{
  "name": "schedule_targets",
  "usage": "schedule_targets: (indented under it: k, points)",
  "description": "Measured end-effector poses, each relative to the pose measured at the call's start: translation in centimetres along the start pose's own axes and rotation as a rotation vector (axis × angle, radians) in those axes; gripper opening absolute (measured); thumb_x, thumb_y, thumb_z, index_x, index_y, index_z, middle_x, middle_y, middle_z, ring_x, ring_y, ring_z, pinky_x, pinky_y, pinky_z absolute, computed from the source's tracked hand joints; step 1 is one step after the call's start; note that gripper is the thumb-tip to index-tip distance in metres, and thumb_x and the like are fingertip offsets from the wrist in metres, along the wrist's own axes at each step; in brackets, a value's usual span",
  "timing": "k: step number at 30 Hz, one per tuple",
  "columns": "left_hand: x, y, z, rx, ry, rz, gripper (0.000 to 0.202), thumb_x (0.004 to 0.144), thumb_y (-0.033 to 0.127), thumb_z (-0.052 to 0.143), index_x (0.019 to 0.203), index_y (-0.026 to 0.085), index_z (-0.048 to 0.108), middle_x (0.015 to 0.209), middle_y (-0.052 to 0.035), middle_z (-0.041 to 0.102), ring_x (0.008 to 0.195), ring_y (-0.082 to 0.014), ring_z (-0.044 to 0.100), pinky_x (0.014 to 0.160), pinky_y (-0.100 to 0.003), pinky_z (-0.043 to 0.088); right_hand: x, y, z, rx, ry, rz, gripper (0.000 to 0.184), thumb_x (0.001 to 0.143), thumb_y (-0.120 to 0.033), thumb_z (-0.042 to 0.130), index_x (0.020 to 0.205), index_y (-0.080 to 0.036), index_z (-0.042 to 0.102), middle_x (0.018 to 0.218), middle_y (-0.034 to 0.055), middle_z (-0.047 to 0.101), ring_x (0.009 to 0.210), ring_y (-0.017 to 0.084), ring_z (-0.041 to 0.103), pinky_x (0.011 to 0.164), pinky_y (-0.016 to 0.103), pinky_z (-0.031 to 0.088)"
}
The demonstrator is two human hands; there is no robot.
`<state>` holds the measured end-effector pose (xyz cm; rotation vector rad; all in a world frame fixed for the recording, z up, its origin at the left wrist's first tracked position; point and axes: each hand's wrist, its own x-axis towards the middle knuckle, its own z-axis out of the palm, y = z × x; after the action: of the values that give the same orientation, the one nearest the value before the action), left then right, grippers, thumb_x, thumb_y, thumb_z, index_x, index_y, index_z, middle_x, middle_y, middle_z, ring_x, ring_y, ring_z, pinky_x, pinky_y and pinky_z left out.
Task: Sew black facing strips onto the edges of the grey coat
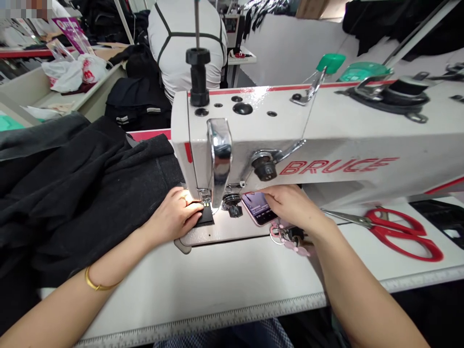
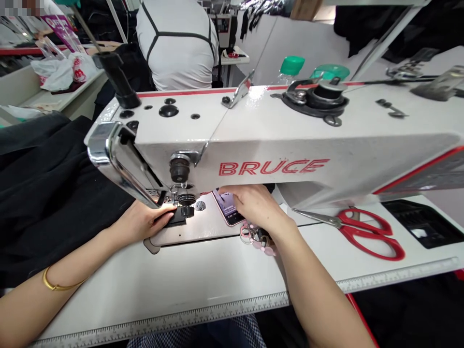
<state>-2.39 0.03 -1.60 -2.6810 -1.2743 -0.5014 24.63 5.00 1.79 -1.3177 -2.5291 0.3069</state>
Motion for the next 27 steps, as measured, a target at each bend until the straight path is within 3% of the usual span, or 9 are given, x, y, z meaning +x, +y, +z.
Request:
schedule_targets:
  k: [4,7,10,15,19,23,27]
  points:
    - [0.2,0.3,-0.2,0.153,-0.071,-0.187,0.029,0.078,0.038,0.049,0.091,0.016,0.063,0.088,-0.0125,0.060,0.097,-0.0321,0.050,0.080,-0.050,0.038,0.5,1.0,0.7,-0.170,-0.063,0.015,0.047,0.063,0.000,0.035,0.091,-0.023,0.065,0.085,0.0030,0.066,0.077,0.020,0.059,0.062,0.027,0.039]
    - [0.1,0.7,-0.5,0.103,-0.158,-0.273,0.033,0.078,0.039,0.047,0.095,0.015,0.061,0.095,-0.0133,0.058,0.098,-0.0306,0.048,0.079,-0.045,0.039,0.8,1.2,0.9,-0.290,0.056,0.060,0.046,0.063,-0.002,0.036,0.101,-0.014,0.060,0.101,0.0109,0.062,0.095,0.026,0.054,0.076,0.032,0.039]
    - [-1.2,2.0,-1.2,-0.008,-0.199,-0.296,0.035,0.078,0.038,0.049,0.106,0.020,0.055,0.104,-0.0094,0.055,0.099,-0.0268,0.046,0.080,-0.042,0.039,0.8,1.5,0.8,-0.291,0.160,0.126,0.046,0.066,-0.003,0.035,0.107,-0.010,0.055,0.107,0.0152,0.058,0.101,0.028,0.050,0.082,0.036,0.037]
    - [-5.9,6.3,-3.3,-0.158,-0.269,-0.250,0.032,0.077,0.033,0.051,0.107,0.023,0.051,0.112,-0.0069,0.049,0.102,-0.0237,0.042,0.088,-0.043,0.035,0.7,1.5,0.5,-0.156,0.239,0.116,0.043,0.068,-0.003,0.034,0.103,-0.012,0.058,0.106,0.0126,0.059,0.100,0.027,0.051,0.084,0.035,0.038]
    - [-9.0,9.2,-4.5,-0.169,-0.277,-0.258,0.028,0.079,0.029,0.050,0.106,0.023,0.051,0.114,-0.0064,0.048,0.106,-0.0241,0.040,0.092,-0.045,0.032,0.7,1.6,0.3,-0.048,0.217,0.087,0.045,0.067,-0.001,0.034,0.098,-0.016,0.063,0.113,0.0073,0.058,0.107,0.024,0.049,0.086,0.031,0.038]
    - [-9.7,10.5,-4.9,-0.160,-0.255,-0.309,0.021,0.081,0.028,0.048,0.100,0.023,0.054,0.109,-0.0051,0.052,0.103,-0.0220,0.044,0.090,-0.042,0.036,0.8,2.0,0.5,-0.019,0.144,0.070,0.050,0.066,0.000,0.034,0.099,-0.021,0.065,0.103,0.0029,0.064,0.099,0.019,0.054,0.084,0.027,0.039]
    - [-9.3,11.3,-4.8,-0.126,-0.181,-0.378,0.018,0.081,0.028,0.048,0.095,0.023,0.058,0.104,-0.0048,0.056,0.099,-0.0207,0.049,0.087,-0.039,0.041,0.6,2.1,0.8,-0.040,0.083,0.011,0.043,0.061,0.000,0.040,0.079,-0.025,0.070,0.095,0.0008,0.066,0.094,0.019,0.055,0.085,0.029,0.038]
